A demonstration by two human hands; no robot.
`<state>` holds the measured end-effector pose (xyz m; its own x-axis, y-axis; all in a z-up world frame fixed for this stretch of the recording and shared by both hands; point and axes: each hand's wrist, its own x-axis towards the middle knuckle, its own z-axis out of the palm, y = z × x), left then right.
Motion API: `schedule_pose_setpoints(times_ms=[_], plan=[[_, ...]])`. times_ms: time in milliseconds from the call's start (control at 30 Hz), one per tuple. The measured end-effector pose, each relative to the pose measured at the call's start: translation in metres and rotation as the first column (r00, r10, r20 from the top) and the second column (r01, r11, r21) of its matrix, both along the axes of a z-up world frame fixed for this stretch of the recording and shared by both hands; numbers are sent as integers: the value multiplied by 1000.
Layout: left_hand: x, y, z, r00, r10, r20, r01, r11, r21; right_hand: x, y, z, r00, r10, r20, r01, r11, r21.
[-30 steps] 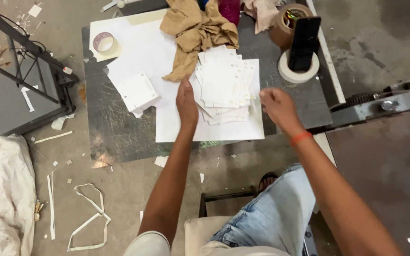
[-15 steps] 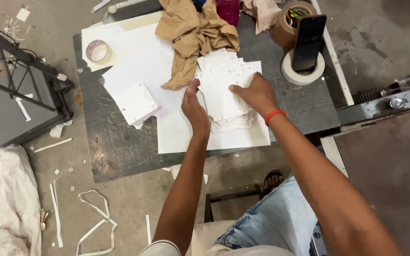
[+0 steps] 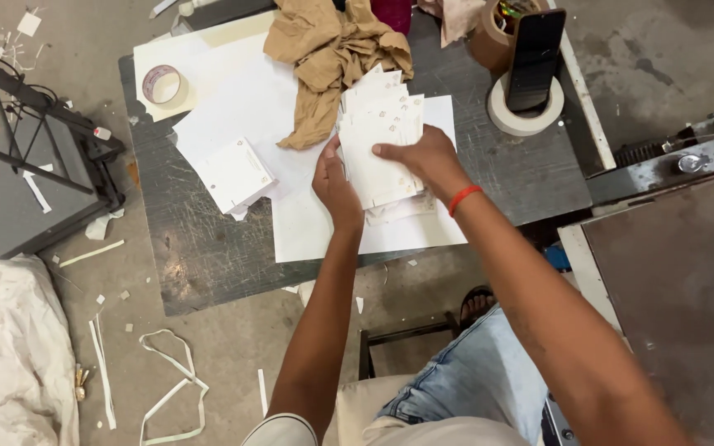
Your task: Sorting and stacking white paper cards or labels in a manufacturing environment.
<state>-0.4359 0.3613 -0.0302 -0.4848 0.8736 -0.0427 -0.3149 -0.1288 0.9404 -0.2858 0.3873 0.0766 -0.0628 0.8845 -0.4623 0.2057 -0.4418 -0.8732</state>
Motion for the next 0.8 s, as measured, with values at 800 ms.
schedule_pose_setpoints(times_ms=[800], plan=[[306, -213, 83, -187, -928, -321, 974, -219, 65, 319, -455, -58, 598, -717, -358, 801, 535, 267]])
